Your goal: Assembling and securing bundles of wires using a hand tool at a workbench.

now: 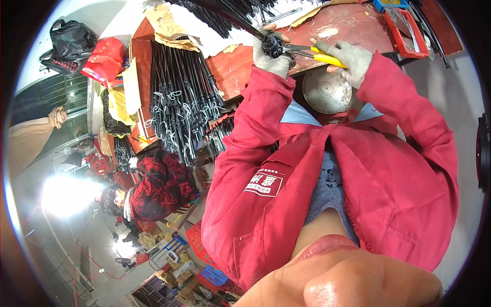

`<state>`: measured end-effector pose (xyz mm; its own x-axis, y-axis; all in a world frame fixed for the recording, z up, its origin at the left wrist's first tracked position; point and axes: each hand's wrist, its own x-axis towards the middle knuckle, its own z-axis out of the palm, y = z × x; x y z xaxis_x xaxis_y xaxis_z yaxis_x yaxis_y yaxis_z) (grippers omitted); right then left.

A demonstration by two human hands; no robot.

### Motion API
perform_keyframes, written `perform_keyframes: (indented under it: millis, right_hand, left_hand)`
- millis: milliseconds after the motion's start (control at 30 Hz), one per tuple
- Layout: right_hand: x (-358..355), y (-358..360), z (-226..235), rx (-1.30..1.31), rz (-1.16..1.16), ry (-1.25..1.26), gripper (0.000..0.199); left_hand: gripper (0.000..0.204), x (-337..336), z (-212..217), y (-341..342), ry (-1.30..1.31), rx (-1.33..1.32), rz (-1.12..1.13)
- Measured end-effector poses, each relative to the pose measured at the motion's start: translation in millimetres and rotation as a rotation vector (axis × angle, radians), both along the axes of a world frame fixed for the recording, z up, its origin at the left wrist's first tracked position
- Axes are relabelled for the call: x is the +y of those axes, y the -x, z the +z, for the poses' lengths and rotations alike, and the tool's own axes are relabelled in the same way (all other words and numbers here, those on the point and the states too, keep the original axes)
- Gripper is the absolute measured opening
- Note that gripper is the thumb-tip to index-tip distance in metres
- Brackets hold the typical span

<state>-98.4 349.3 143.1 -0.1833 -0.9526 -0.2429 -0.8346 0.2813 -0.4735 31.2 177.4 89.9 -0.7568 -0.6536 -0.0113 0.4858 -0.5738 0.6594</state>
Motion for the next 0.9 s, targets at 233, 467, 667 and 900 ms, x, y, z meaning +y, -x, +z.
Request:
perform_keyframes:
  millis: [233,467,667,900]
  right_hand:
    - [-9.4,7.9,-59.6,-0.161,-0.044,0.448,0.045]
    - [-3.6,6.9,-28.4,-0.481,-0.175,-0.024,0.028]
    - [-15.7,21.1,18.0,0.278,-0.003,-0.029,0.020]
    - [-20.0,66.9,-91.0,0.278,-0.178,0.352,0.031]
  left_hand:
    - [0.033,0.9,1.9,2.0,-0.027,0.051,-0.060]
    - [0.036,4.7,6.3,1.5,0.046,-0.047,-0.115]
    - [0.036,0.8,9.1,4.4,0.013,-0.021,-0.227]
    - [0.033,-46.5,-9.9,-12.8,0.277,0.099,0.171]
